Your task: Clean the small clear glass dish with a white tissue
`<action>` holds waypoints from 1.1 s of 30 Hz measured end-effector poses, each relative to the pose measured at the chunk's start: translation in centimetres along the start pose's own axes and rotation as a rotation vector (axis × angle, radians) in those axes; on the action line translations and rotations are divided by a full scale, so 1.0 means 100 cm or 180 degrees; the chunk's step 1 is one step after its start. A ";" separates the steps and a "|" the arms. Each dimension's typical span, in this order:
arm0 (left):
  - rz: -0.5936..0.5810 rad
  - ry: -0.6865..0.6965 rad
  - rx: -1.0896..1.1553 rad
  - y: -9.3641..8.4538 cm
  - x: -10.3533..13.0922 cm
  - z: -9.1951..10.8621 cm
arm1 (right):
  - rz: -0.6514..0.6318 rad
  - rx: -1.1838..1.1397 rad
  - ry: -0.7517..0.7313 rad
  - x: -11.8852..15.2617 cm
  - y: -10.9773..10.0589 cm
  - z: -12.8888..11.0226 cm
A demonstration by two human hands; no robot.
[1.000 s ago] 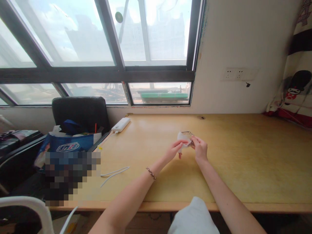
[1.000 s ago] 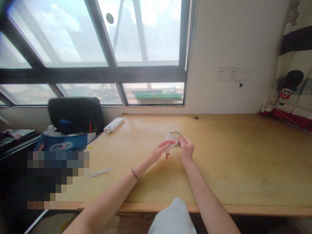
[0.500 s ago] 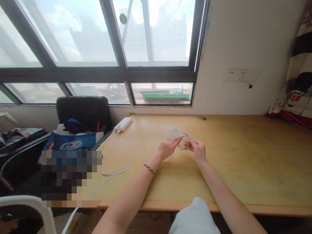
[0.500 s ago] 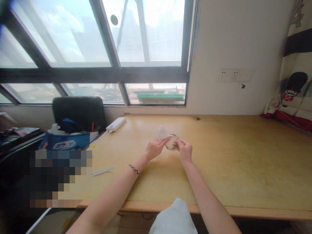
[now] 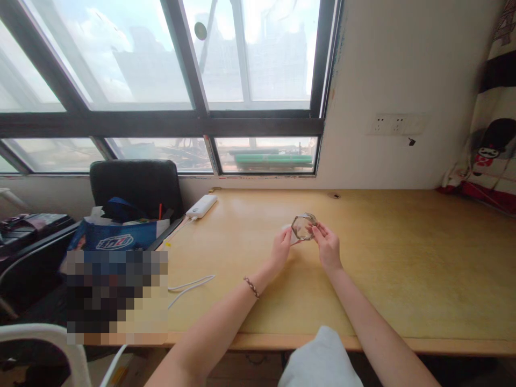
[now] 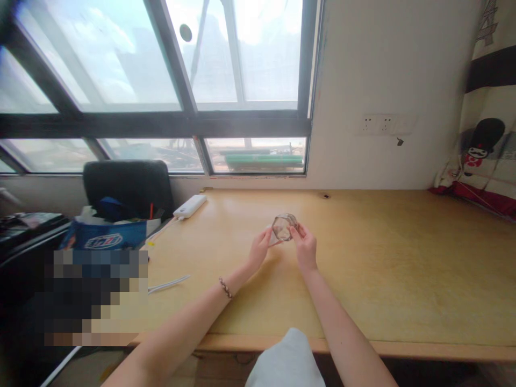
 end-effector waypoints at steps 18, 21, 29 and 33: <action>0.0094 -0.0464 0.1056 0.001 -0.002 -0.002 | -0.0252 0.1429 -0.0961 0.022 0.016 -0.012; 0.0094 0.0023 0.0350 -0.002 -0.002 0.002 | 0.0196 0.0880 -0.0405 0.014 0.010 -0.005; -0.1049 0.1829 -0.2704 0.005 0.017 0.022 | 0.0490 -0.0159 0.0977 0.005 -0.006 0.014; -0.1341 0.2252 -0.3468 0.009 0.020 0.028 | 0.0442 -0.0059 0.0958 0.007 -0.004 0.012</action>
Point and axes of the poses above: each hand's wrist, its own x-axis away from the middle knuckle, its own y-axis out of the palm, z = x × y, the point moved 2 cm from there along -x, towards the middle knuckle, and after that the axes turned 1 degree about -x, right-handed, at the moved point
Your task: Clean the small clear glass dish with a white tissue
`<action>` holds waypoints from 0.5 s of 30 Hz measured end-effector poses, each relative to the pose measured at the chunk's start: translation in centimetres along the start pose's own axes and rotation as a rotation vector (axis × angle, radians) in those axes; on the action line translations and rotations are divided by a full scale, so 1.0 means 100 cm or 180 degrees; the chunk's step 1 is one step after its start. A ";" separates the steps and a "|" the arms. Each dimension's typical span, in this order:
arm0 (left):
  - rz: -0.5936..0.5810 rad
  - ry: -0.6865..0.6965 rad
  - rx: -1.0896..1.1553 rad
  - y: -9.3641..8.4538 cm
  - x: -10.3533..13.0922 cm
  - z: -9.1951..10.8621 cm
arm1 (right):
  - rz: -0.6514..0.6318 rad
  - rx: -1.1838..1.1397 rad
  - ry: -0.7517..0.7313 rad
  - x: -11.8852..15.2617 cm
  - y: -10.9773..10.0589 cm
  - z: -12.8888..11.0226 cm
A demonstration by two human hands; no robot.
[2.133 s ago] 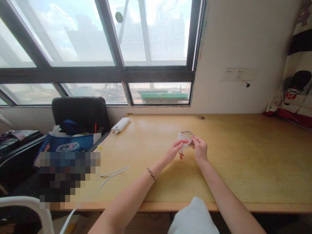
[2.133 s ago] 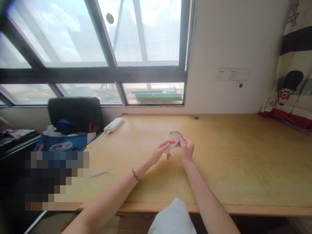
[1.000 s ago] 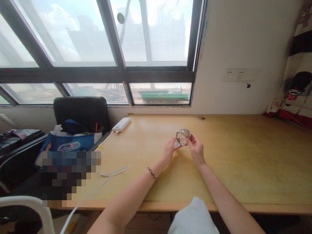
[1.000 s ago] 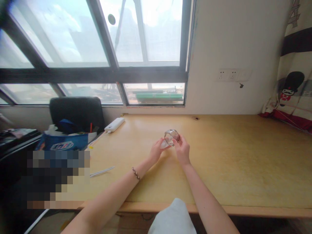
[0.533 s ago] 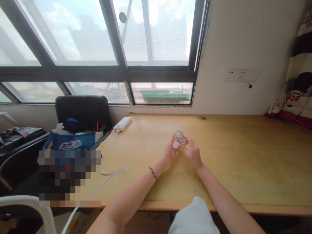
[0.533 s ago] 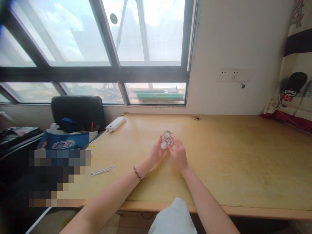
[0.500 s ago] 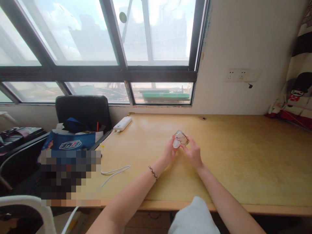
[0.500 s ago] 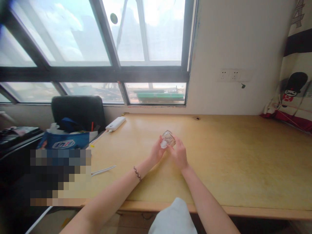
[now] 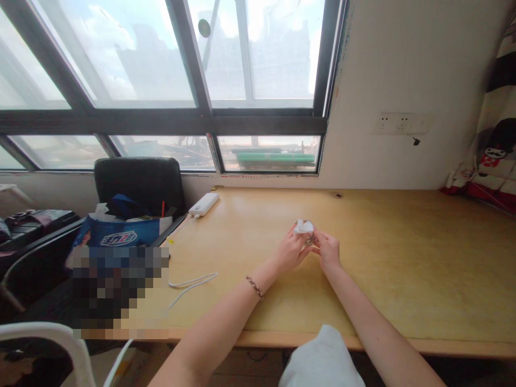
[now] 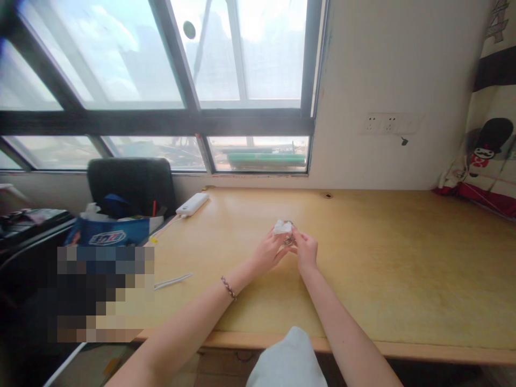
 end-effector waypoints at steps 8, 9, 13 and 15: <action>-0.0018 -0.0175 -0.0294 -0.007 0.000 -0.011 | -0.0028 -0.0109 0.0213 0.001 0.002 -0.001; 0.0009 -0.0255 -0.0279 -0.007 0.000 -0.014 | -0.0025 -0.0085 0.0203 0.001 0.002 0.000; 0.0187 -0.0691 -0.0024 -0.002 0.003 -0.026 | 0.0048 -0.0027 0.0175 0.002 0.003 0.000; 0.0221 -0.0800 0.0172 0.001 0.004 -0.029 | 0.0135 -0.0101 0.0162 0.001 0.002 -0.001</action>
Point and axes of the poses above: each hand's wrist, its own x-axis away from the middle knuckle, its own y-axis out of the palm, z = x × y, the point moved 2 cm from there along -x, towards the middle knuckle, and after that the axes turned 1 degree about -x, right-handed, at the moved point
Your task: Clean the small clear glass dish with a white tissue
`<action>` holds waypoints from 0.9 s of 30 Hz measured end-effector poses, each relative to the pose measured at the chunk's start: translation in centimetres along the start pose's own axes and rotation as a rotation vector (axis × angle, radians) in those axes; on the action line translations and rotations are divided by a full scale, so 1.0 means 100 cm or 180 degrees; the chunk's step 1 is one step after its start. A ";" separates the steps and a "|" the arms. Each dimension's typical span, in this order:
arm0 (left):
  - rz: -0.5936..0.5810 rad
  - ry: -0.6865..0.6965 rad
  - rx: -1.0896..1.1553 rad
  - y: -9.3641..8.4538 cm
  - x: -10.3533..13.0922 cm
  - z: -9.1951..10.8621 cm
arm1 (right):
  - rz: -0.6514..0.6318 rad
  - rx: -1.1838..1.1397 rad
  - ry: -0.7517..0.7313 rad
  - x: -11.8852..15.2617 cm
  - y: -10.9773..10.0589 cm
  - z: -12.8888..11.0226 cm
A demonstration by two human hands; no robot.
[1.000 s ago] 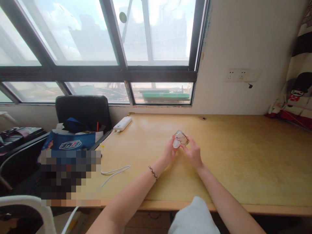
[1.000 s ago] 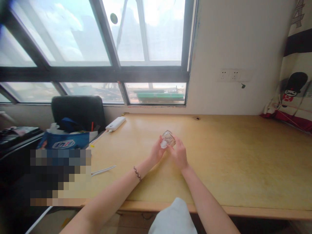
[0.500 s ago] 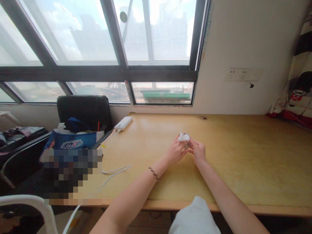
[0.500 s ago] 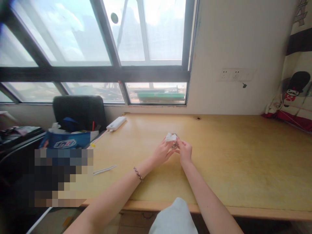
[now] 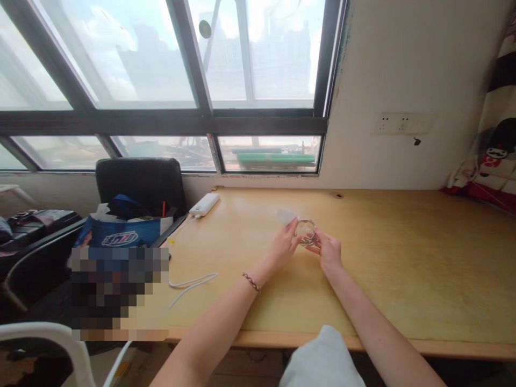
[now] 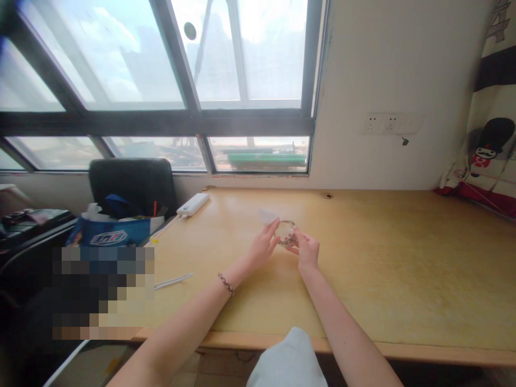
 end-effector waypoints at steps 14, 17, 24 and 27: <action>-0.0368 0.0805 -0.0101 0.004 0.006 0.020 | 0.0674 -0.0834 0.0084 -0.025 -0.021 -0.004; -0.0421 0.0989 -0.0235 0.006 0.007 0.026 | 0.0594 -0.0896 0.0135 -0.025 -0.020 -0.002; -0.0552 0.1186 -0.0712 0.004 0.006 0.033 | 0.0309 -0.1134 0.0464 -0.026 -0.019 0.000; -0.0567 0.1242 -0.0855 0.004 0.006 0.031 | 0.0114 -0.1256 0.0638 -0.023 -0.015 0.001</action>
Point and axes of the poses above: each hand's wrist, its own x-axis away from the middle knuckle, its own y-axis out of the palm, z = x × y, the point moved 2 cm from there along -x, towards the middle knuckle, and after that the axes turned 1 degree about -x, right-handed, at the moved point
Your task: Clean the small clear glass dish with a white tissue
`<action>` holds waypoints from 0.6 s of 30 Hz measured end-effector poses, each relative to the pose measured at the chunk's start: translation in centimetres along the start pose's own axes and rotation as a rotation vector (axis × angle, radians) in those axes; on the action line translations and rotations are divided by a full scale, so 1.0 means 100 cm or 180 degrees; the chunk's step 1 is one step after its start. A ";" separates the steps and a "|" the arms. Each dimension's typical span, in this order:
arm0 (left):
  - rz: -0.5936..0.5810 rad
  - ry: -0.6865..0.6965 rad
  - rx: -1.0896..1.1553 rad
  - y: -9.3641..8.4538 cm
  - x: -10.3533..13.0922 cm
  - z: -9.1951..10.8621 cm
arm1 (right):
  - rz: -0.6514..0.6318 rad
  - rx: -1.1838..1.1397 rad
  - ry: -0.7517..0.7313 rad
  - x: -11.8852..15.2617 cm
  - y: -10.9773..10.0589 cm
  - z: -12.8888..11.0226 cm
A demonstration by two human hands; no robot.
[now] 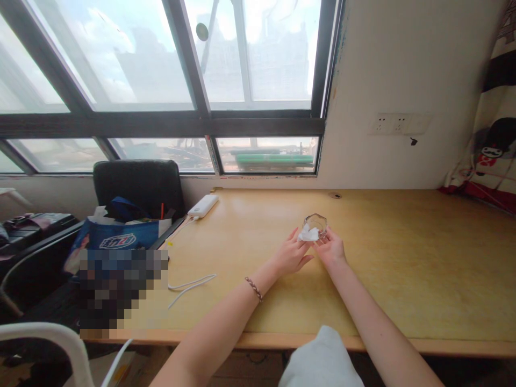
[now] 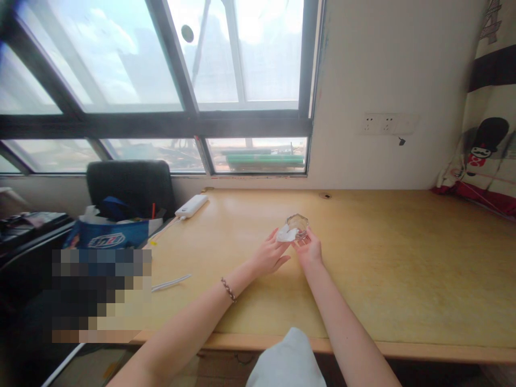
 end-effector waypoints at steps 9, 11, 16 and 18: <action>0.0038 0.0494 -0.0251 0.012 0.001 0.010 | -0.0743 0.0228 0.0401 0.023 0.015 0.010; 0.0119 0.0434 -0.0338 0.012 0.000 0.010 | -0.0878 0.0167 0.0454 0.025 0.016 0.009; 0.0202 0.0193 -0.0562 0.009 0.000 0.004 | -0.1124 -0.0140 0.0616 0.027 0.020 0.012; 0.0204 0.0144 -0.0563 0.008 0.001 0.001 | -0.1062 -0.0159 0.0561 0.025 0.021 0.015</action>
Point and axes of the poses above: each hand's wrist, its own x-axis away from the middle knuckle, its own y-axis out of the palm, z = x × y, the point moved 2 cm from there along -x, towards the middle knuckle, and after that the axes turned 1 degree about -x, right-handed, at the moved point
